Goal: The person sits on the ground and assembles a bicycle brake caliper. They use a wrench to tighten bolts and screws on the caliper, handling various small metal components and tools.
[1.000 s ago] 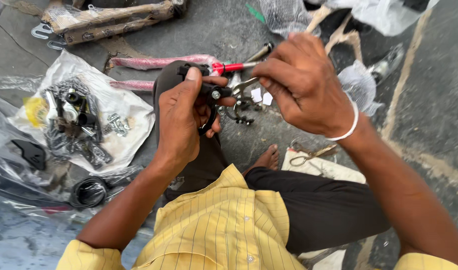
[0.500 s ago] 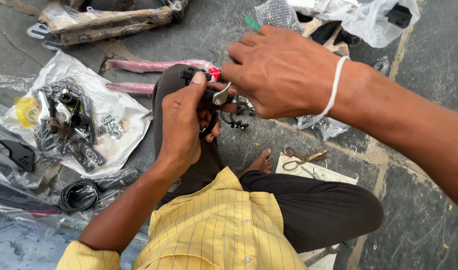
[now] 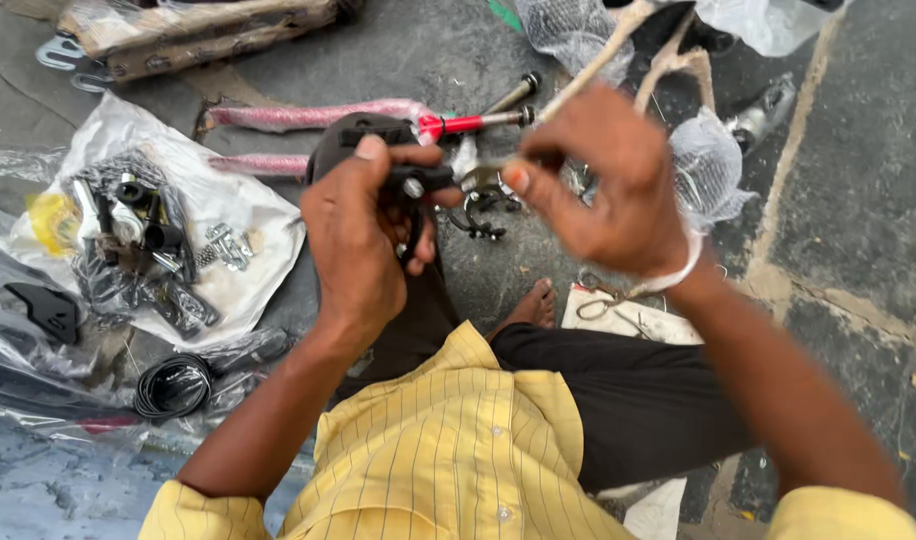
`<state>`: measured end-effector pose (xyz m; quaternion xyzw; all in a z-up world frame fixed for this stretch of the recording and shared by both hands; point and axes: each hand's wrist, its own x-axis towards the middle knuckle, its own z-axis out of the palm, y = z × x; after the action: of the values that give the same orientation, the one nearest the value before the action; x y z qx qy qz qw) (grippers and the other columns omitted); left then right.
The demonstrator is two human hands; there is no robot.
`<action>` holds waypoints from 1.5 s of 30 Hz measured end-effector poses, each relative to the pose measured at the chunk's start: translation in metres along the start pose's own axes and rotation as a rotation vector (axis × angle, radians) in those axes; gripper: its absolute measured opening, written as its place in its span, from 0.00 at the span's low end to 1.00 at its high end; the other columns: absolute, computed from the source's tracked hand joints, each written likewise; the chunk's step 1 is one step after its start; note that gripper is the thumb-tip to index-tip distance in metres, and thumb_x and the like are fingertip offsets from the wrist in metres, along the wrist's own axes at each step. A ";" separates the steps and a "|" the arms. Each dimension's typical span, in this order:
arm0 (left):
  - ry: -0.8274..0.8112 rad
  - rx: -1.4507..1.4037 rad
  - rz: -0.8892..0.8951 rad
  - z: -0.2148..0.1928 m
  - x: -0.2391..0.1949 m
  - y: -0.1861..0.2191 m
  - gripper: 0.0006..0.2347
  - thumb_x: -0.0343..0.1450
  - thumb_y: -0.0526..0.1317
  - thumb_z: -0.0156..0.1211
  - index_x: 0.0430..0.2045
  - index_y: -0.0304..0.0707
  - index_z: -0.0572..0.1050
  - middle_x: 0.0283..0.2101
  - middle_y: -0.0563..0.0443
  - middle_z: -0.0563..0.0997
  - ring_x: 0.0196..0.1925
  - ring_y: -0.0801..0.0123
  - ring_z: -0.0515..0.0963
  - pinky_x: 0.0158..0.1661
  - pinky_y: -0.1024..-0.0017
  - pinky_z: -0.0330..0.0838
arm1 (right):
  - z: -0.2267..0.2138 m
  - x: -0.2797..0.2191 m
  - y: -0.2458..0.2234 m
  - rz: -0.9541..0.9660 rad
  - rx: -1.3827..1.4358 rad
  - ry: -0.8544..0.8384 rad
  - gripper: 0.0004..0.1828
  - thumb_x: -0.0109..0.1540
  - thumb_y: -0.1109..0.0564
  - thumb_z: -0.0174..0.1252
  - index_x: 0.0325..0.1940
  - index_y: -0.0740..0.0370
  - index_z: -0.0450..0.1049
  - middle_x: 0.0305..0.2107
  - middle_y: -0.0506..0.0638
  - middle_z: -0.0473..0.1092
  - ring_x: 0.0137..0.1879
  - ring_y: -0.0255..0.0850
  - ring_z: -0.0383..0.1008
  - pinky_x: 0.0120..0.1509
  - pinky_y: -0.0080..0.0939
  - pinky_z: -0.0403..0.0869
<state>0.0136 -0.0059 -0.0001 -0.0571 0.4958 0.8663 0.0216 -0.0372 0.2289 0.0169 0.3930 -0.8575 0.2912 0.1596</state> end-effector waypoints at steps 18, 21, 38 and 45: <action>-0.091 -0.015 -0.021 0.004 0.002 -0.005 0.21 0.80 0.47 0.42 0.43 0.22 0.78 0.30 0.36 0.84 0.15 0.75 0.72 0.15 0.78 0.63 | -0.048 0.087 -0.021 -0.319 -0.205 -0.414 0.13 0.65 0.48 0.68 0.36 0.60 0.80 0.28 0.50 0.68 0.41 0.45 0.67 0.49 0.50 0.65; -0.090 -0.015 -0.012 0.004 0.003 -0.004 0.21 0.81 0.47 0.42 0.43 0.21 0.78 0.30 0.36 0.84 0.15 0.75 0.72 0.15 0.78 0.62 | -0.043 0.092 -0.021 -0.344 -0.194 -0.408 0.14 0.66 0.48 0.68 0.36 0.61 0.80 0.28 0.49 0.69 0.41 0.43 0.68 0.50 0.49 0.67; -0.059 -0.026 0.007 -0.003 -0.008 -0.009 0.20 0.81 0.45 0.46 0.43 0.20 0.79 0.24 0.48 0.77 0.16 0.74 0.72 0.16 0.77 0.61 | 0.052 -0.014 -0.058 0.433 0.413 0.213 0.27 0.69 0.34 0.59 0.33 0.59 0.75 0.24 0.45 0.69 0.32 0.35 0.66 0.38 0.41 0.65; -0.107 0.029 -0.027 0.003 -0.009 -0.003 0.21 0.81 0.48 0.44 0.42 0.22 0.78 0.30 0.42 0.83 0.16 0.76 0.72 0.16 0.79 0.60 | -0.018 0.040 -0.009 -0.215 -0.178 -0.246 0.22 0.68 0.39 0.62 0.32 0.58 0.78 0.23 0.48 0.68 0.34 0.41 0.61 0.45 0.46 0.62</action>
<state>0.0227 -0.0016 -0.0005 -0.0168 0.5057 0.8604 0.0604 -0.0547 0.2119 0.0542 0.4993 -0.8460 0.1449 0.1178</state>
